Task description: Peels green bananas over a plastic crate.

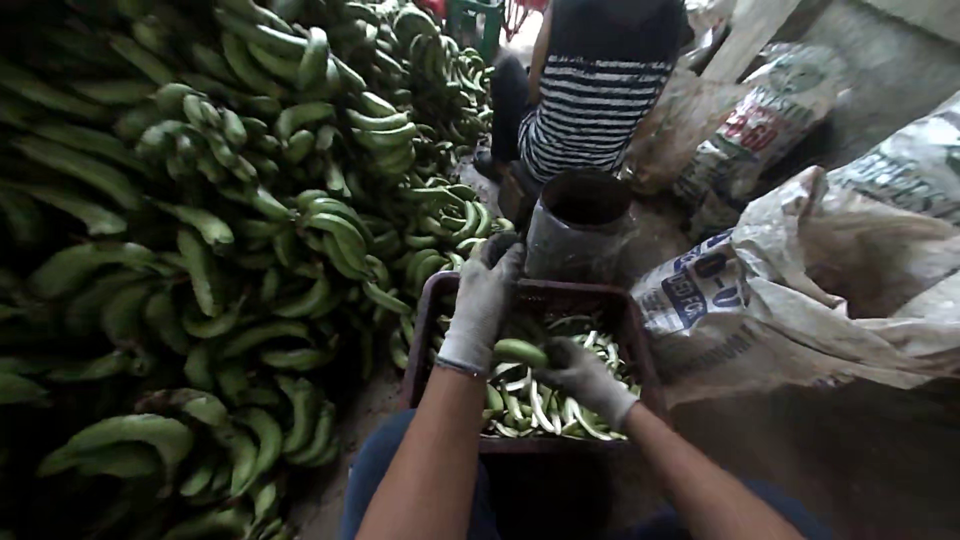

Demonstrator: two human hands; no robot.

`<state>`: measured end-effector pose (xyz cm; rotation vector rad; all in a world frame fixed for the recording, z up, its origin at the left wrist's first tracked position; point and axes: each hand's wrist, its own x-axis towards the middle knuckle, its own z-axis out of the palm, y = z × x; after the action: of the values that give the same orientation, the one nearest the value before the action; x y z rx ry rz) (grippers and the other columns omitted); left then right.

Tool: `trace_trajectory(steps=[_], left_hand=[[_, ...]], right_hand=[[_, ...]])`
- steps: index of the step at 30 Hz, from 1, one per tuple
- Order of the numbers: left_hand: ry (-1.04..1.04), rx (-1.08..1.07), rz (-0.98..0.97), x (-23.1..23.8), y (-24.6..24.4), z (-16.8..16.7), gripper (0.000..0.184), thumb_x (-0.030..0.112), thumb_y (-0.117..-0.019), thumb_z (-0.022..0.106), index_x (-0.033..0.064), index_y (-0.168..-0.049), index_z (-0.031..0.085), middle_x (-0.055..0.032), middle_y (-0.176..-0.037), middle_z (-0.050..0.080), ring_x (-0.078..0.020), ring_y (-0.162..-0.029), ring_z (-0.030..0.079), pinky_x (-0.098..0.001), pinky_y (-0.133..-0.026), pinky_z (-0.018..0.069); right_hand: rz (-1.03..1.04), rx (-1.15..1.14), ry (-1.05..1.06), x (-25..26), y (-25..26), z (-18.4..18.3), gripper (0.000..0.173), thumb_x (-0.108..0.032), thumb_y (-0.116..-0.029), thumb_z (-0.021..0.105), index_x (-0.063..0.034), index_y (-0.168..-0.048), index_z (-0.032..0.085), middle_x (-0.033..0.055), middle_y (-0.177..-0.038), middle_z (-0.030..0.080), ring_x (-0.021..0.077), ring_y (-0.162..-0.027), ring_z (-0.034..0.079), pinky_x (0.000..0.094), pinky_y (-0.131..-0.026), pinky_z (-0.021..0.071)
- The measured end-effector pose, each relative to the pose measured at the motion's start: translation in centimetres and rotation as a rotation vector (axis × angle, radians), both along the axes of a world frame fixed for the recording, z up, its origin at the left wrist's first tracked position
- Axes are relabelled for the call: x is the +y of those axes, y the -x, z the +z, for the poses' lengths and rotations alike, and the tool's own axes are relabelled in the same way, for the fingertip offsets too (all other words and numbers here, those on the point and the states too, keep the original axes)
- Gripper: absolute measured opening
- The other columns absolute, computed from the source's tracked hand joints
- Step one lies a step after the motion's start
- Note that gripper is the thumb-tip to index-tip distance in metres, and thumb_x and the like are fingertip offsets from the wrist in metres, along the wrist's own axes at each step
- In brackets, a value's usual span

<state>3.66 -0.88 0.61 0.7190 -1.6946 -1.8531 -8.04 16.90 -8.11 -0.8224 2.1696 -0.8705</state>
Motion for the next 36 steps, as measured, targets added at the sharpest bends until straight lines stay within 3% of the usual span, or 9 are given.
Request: trace_trajectory(steps=[3,6,8,10,13,15,18,26,36], left_hand=[[0.458,-0.172,-0.141,1.0,1.4,-0.7,0.049,0.037,-0.101,0.063,0.0231,-0.147,0.053,-0.0067,-0.131,0.066,-0.0227,-0.109,0.068,-0.0506,-0.09,0.0588],[0.892,-0.312,-0.389,5.0,3.9,-2.7,0.073,0.027,-0.083,0.083,0.0237,-0.149,0.052,-0.0097,-0.152,0.05,-0.0343,-0.14,0.047,-0.0588,-0.109,0.0468],[0.962,-0.374,-0.613,7.9,4.9,-4.0,0.083,0.028,-0.0802,0.084,0.0262,-0.154,0.046,-0.0088,-0.16,0.041,-0.0373,-0.149,0.035,-0.0603,-0.114,0.0409],[0.905,-0.435,-0.71,9.3,5.1,-4.3,0.079,0.026,-0.0884,0.075,0.0257,-0.158,0.038,-0.0101,-0.153,0.05,-0.0313,-0.14,0.048,-0.0544,-0.113,0.0443],[0.537,-0.332,-0.578,8.0,5.0,-4.6,0.057,0.03,-0.1002,0.064,0.0209,-0.153,0.045,-0.0097,-0.129,0.067,-0.021,-0.115,0.067,-0.0462,-0.102,0.0551],[0.153,-0.155,-0.387,7.3,5.1,-4.7,0.048,0.033,-0.102,0.064,0.0134,-0.144,0.054,-0.0101,-0.116,0.072,-0.0203,-0.098,0.073,-0.0419,-0.087,0.063],[-0.114,0.053,-0.173,6.1,5.4,-4.7,0.047,0.033,-0.1036,0.061,0.0135,-0.145,0.051,-0.0137,-0.115,0.071,-0.0267,-0.095,0.072,-0.0459,-0.081,0.0634],[0.169,0.247,-0.061,6.9,5.1,-4.8,0.059,0.023,-0.1008,0.065,0.0132,-0.153,0.04,-0.0134,-0.126,0.067,-0.0267,-0.105,0.07,-0.0446,-0.088,0.0626],[0.492,0.201,-0.108,8.5,5.3,-4.7,0.055,0.015,-0.0984,0.066,0.008,-0.149,0.045,-0.0069,-0.125,0.068,-0.014,-0.107,0.069,-0.035,-0.094,0.0599]], right_hand=[[-0.226,-0.057,0.189,5.2,3.7,3.6,0.056,-0.033,-0.077,0.09,-0.0129,-0.124,0.068,0.0059,-0.103,0.074,0.0186,-0.08,0.072,0.0397,-0.069,0.0634],[-0.26,-0.02,0.25,8.5,4.9,4.9,0.054,-0.026,-0.0745,0.091,-0.0128,-0.122,0.07,0.0041,-0.107,0.075,0.0161,-0.091,0.073,0.0371,-0.079,0.0644],[-0.22,-0.009,0.281,9.0,4.2,4.7,0.057,-0.027,-0.0724,0.092,-0.0119,-0.123,0.07,0.0029,-0.111,0.075,0.0144,-0.098,0.072,0.0369,-0.087,0.0635],[-0.183,-0.017,0.316,8.6,3.4,5.0,0.053,-0.031,-0.0766,0.089,-0.0141,-0.123,0.07,0.0005,-0.112,0.075,0.0119,-0.101,0.072,0.0361,-0.089,0.0624],[-0.361,-0.074,0.456,8.7,4.5,4.8,0.046,-0.035,-0.0897,0.08,-0.0119,-0.127,0.067,0.0062,-0.102,0.075,0.018,-0.081,0.073,0.0377,-0.069,0.0635],[-0.49,-0.079,0.508,9.5,6.2,4.3,0.052,-0.039,-0.094,0.074,-0.0112,-0.135,0.059,0.0095,-0.101,0.072,0.0205,-0.078,0.071,0.0394,-0.066,0.0628],[-0.497,-0.02,0.523,10.5,7.1,4.1,0.052,-0.045,-0.1016,0.061,-0.0121,-0.141,0.054,0.0087,-0.099,0.072,0.0201,-0.076,0.071,0.0394,-0.066,0.0629],[-0.281,-0.138,0.456,8.5,2.5,3.9,0.046,-0.044,-0.1064,0.049,-0.0101,-0.136,0.058,0.0065,-0.095,0.071,0.0173,-0.067,0.069,0.0373,-0.058,0.0613],[-0.188,-0.185,0.386,7.3,1.3,4.1,0.048,-0.045,-0.1077,0.045,-0.0106,-0.138,0.056,0.0052,-0.093,0.071,0.0163,-0.065,0.067,0.0365,-0.059,0.061]])
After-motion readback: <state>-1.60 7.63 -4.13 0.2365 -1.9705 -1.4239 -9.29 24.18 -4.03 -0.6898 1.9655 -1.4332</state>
